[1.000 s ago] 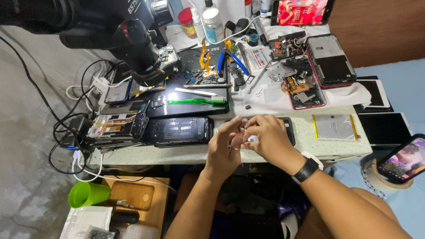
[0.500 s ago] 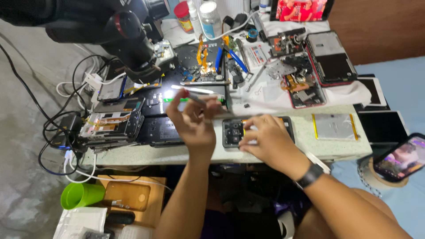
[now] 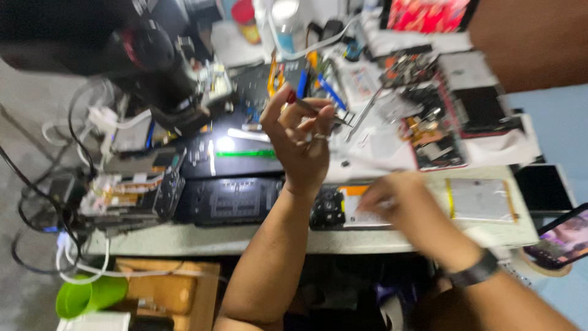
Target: The person uses a screwdriver to remove and reinsert small screws from a disassembled smartphone. They repeatedly pick up screws from the workbench, align them with screw holes on the phone, and tighten them. The phone remains open with the battery exposed throughout the clip.
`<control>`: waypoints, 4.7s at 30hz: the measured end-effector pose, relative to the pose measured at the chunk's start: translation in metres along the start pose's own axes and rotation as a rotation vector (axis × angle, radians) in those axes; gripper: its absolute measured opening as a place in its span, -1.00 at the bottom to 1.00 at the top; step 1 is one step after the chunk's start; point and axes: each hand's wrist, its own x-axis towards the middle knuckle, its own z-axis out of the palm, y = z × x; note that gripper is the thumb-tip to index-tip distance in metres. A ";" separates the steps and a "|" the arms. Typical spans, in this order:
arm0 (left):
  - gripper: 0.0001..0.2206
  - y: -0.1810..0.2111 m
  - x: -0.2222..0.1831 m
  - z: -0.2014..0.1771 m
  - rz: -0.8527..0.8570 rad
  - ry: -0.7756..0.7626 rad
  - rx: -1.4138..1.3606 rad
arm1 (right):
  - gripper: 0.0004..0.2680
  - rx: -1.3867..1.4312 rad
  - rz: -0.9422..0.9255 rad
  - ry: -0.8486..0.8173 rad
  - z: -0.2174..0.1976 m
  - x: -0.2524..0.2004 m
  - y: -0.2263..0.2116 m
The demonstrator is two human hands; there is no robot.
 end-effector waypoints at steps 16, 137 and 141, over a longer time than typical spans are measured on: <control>-0.44 0.022 -0.005 -0.011 0.000 0.101 -0.008 | -0.28 -0.896 -0.044 -0.232 -0.007 0.008 -0.003; -0.80 0.012 0.001 -0.003 -0.980 -0.144 -0.208 | -0.76 1.045 0.247 0.790 -0.053 0.024 0.041; -0.81 0.008 -0.001 -0.002 -0.976 -0.154 -0.164 | -0.76 0.976 0.207 0.808 -0.054 0.024 0.038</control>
